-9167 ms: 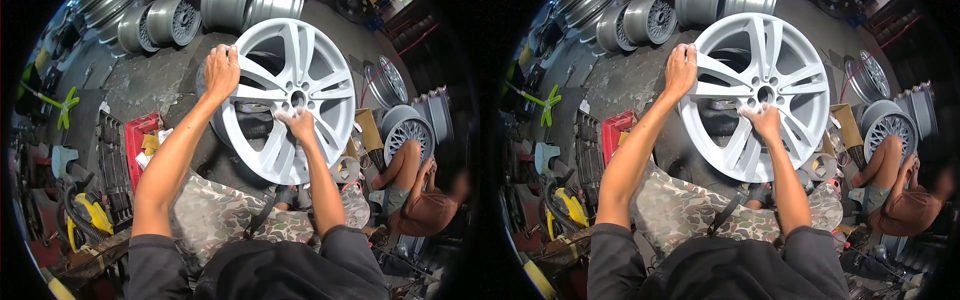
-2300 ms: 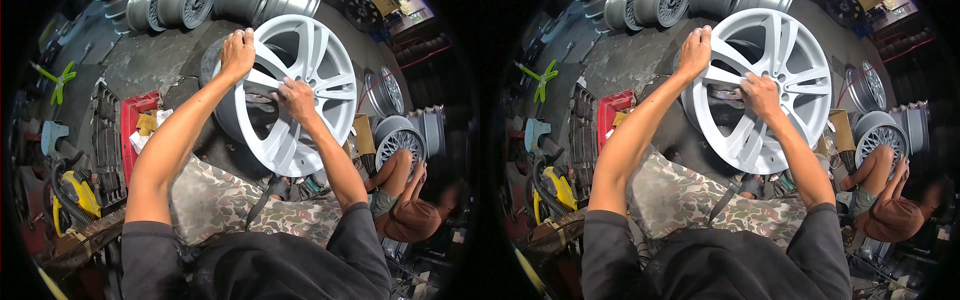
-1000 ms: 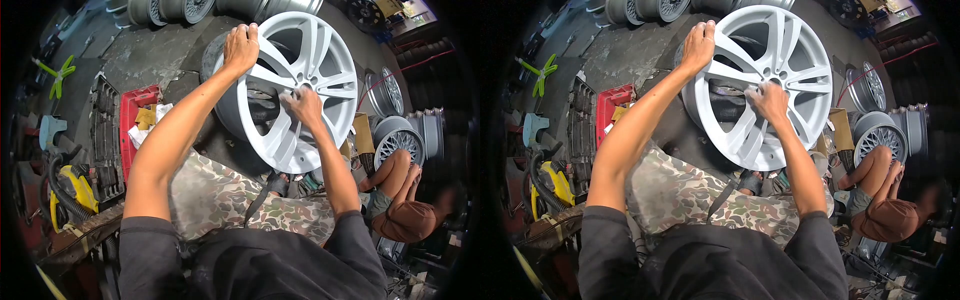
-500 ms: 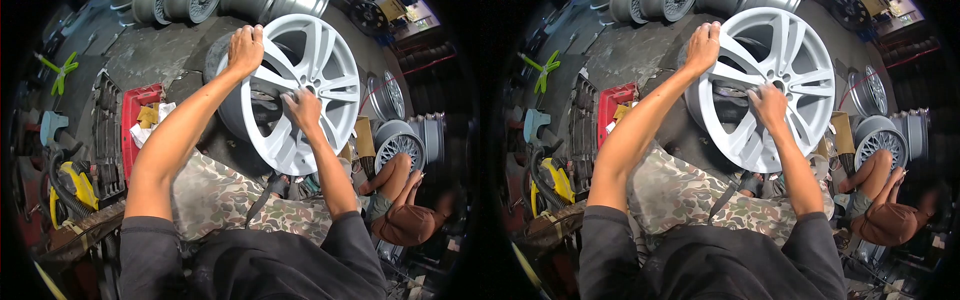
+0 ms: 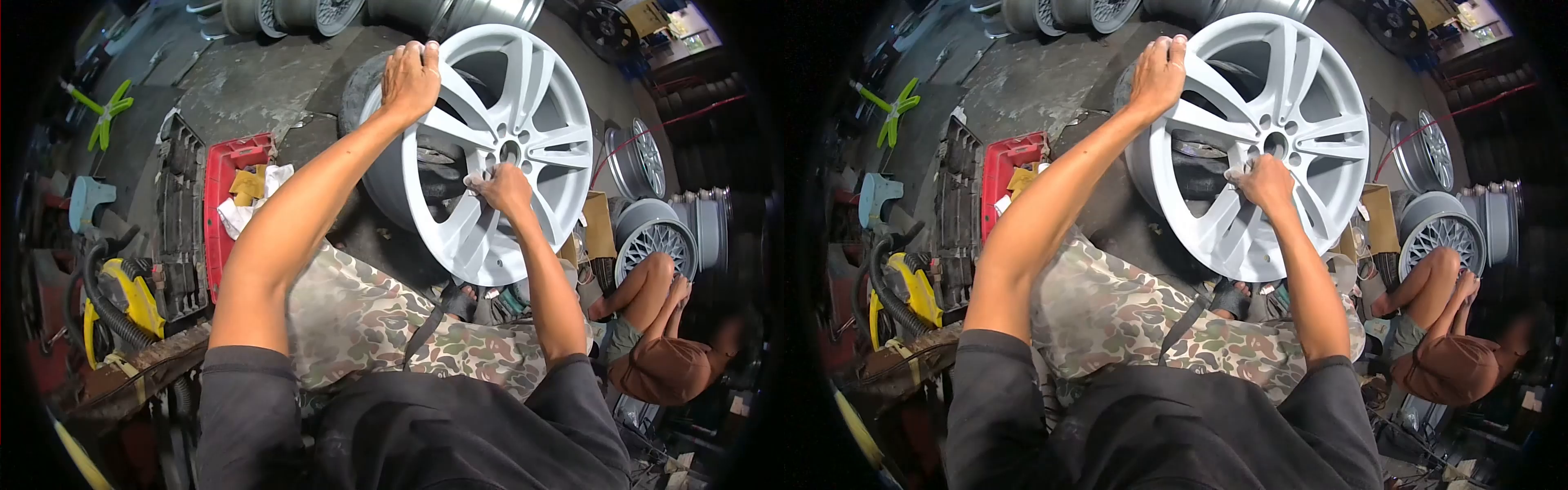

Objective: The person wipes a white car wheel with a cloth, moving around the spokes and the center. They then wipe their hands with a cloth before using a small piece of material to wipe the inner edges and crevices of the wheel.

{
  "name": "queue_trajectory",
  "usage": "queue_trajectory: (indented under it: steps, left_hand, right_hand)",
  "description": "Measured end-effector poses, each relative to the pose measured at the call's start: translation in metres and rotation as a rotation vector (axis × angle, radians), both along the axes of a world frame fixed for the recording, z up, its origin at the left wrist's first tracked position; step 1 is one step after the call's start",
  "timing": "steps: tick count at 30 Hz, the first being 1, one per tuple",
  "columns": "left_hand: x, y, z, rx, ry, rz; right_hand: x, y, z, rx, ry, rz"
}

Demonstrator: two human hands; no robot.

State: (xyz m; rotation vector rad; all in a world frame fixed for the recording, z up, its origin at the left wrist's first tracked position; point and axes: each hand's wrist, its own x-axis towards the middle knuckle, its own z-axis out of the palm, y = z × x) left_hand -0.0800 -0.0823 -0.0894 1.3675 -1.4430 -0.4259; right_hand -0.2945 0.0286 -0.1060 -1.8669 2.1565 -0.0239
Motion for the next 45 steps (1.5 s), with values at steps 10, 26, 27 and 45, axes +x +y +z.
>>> queue_trajectory:
  steps: [10,26,27,45]
  left_hand:
    - [-0.001,0.0,-0.002,-0.023,-0.007,0.027]
    - [0.005,-0.002,-0.002,0.043,0.007,-0.043]
    - [0.005,-0.003,-0.001,0.04,0.014,-0.039]
    - [0.017,0.019,0.026,-0.414,-0.36,-0.01]
  right_hand:
    - [0.001,0.004,-0.001,-0.093,0.013,-0.011]
    - [0.037,-0.042,0.029,-0.668,0.191,0.949]
    - [0.004,-0.05,0.005,-0.644,0.261,0.887]
    - [-0.005,0.01,-0.009,-0.017,-0.021,-0.056]
